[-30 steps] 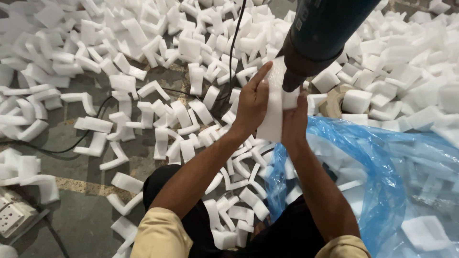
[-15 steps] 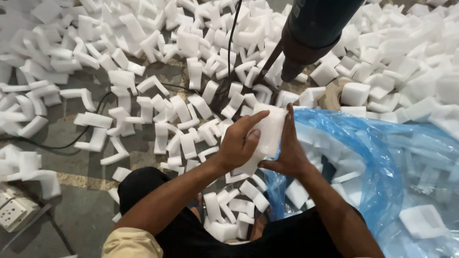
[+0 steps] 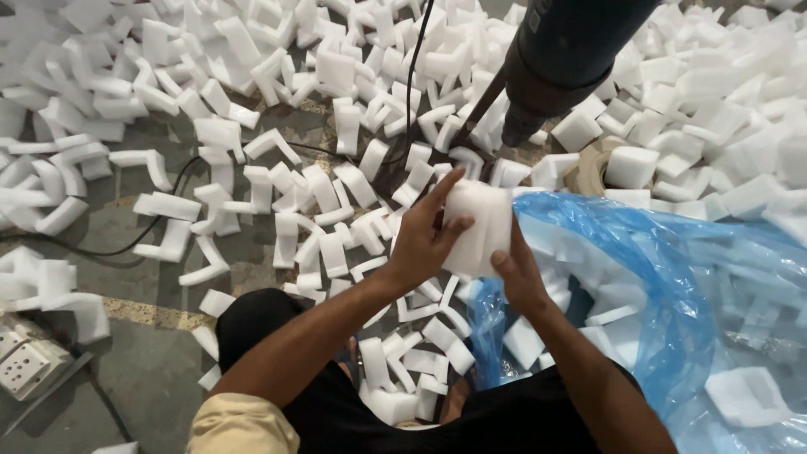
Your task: The person sits on the floor and repeatedly picks up white foam pieces, places them under a vertical cutting tool, and cuts them into smaller shapes. The cut pieces are then placed into a blue plastic bag. Another person is briefly visible nearby.
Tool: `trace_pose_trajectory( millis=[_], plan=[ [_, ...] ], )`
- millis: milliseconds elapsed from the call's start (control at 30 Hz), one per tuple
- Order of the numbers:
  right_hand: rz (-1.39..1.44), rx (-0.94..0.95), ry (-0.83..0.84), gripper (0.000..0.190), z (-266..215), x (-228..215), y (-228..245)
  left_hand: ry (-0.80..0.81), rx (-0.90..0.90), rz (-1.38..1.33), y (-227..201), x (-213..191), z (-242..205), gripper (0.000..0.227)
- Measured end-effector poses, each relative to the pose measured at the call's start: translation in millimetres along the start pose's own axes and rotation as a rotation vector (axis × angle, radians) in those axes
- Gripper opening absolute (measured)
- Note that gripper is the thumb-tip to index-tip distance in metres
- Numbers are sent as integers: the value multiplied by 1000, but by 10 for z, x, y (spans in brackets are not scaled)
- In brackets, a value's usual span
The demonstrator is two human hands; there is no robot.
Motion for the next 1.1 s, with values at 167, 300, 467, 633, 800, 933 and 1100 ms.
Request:
trace_pose_trajectory(
  millis=[167, 300, 467, 633, 800, 933, 1100],
  plan=[
    [628, 231, -70, 83, 305, -47, -199, -112, 75, -150, 15, 47, 458, 55],
    [675, 236, -104, 80, 813, -124, 3, -184, -97, 80, 91, 26, 959, 55],
    [697, 149, -83, 88, 1232, -158, 190, -319, 227, -94, -20, 12, 1293, 48],
    [297, -21, -71, 87, 993, -67, 54, -260, 88, -39, -74, 20, 1056, 47],
    [-398, -88, -73, 102, 401, 98, 30, -174, 94, -12, -77, 10, 404, 43],
    [-664, -248, -3, 114, 96, 257, 100, -182, 166, 131, 26, 13, 83, 38],
    [-838, -196, 122, 122, 23, 202, 22, -128, -122, 103, 474, 72, -167, 39]
  ],
)
Point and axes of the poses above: each hand's wrist, its own z-axis towards the middle knuckle, its own x-axis out of the palm, y = z × x, the point moved 4 cm from there along z, towards the middle knuckle, and after that the axes turned 2 degrees about z, right-handed, at the moved point
